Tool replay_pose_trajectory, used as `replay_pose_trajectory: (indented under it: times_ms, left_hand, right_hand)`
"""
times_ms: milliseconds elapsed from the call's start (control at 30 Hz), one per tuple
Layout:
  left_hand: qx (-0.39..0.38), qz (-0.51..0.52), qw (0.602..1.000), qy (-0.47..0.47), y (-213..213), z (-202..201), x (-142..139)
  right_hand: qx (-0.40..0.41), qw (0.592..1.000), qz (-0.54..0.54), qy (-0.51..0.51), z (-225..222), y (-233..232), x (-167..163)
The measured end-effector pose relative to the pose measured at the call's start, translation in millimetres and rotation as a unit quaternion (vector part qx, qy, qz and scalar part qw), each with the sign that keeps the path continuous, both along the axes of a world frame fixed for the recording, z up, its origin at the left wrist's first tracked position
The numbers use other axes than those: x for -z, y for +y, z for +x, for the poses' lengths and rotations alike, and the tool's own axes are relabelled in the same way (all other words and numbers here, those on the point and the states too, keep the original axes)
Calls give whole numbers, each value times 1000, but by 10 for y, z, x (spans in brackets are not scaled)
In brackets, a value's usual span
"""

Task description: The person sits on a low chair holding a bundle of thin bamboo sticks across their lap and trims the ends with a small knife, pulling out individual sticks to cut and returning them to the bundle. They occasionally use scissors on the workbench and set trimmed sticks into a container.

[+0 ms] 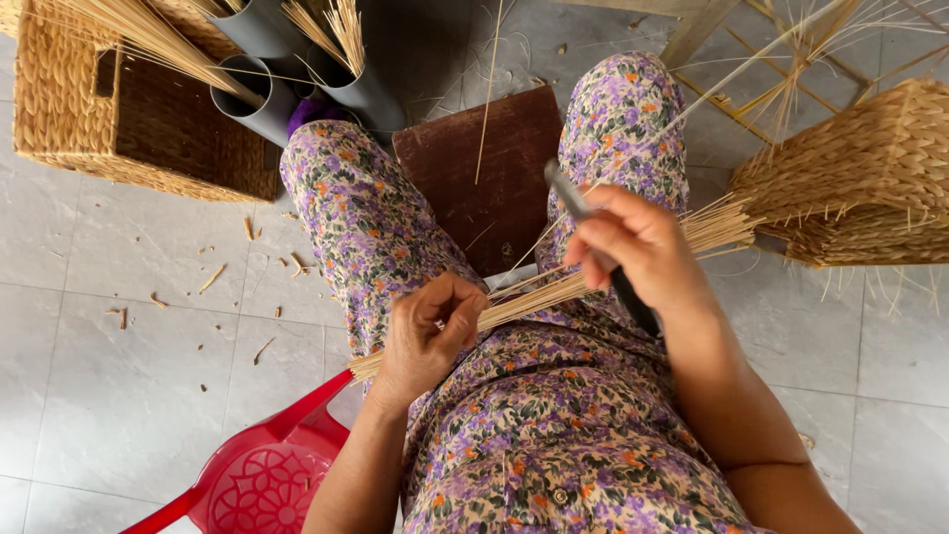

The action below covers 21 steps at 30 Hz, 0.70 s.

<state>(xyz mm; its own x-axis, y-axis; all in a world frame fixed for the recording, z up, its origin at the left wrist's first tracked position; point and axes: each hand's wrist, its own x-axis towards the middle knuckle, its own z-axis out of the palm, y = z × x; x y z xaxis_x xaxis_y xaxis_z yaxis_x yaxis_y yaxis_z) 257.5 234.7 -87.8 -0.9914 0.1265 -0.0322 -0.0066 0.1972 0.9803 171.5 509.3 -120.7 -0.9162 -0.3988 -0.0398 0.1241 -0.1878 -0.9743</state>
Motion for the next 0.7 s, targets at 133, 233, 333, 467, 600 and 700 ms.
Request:
replay_pose_trajectory:
  times_ms: [133, 233, 333, 467, 600, 700]
  left_hand:
    - [5, 8, 1000, -24, -95, 63, 37]
    - [7, 28, 999, -23, -127, 70, 75]
    - [1, 49, 998, -31, -70, 26, 104]
    - [-5, 50, 998, -39, 98, -53, 108]
    - [-10, -11, 1000, -12, 57, -53, 83]
    - [3, 3, 1000, -14, -74, -30, 116]
  right_hand:
    - [84, 996, -29, 9, -107, 280, -67]
    - [137, 990, -18, 36, -144, 374, -160]
    - [65, 997, 43, -3, -30, 237, -216]
    - [-118, 990, 72, -20, 161, -209, -154]
    - [-92, 992, 90, -8, 169, -342, 20]
    - [0, 998, 60, 9, 35, -128, 217]
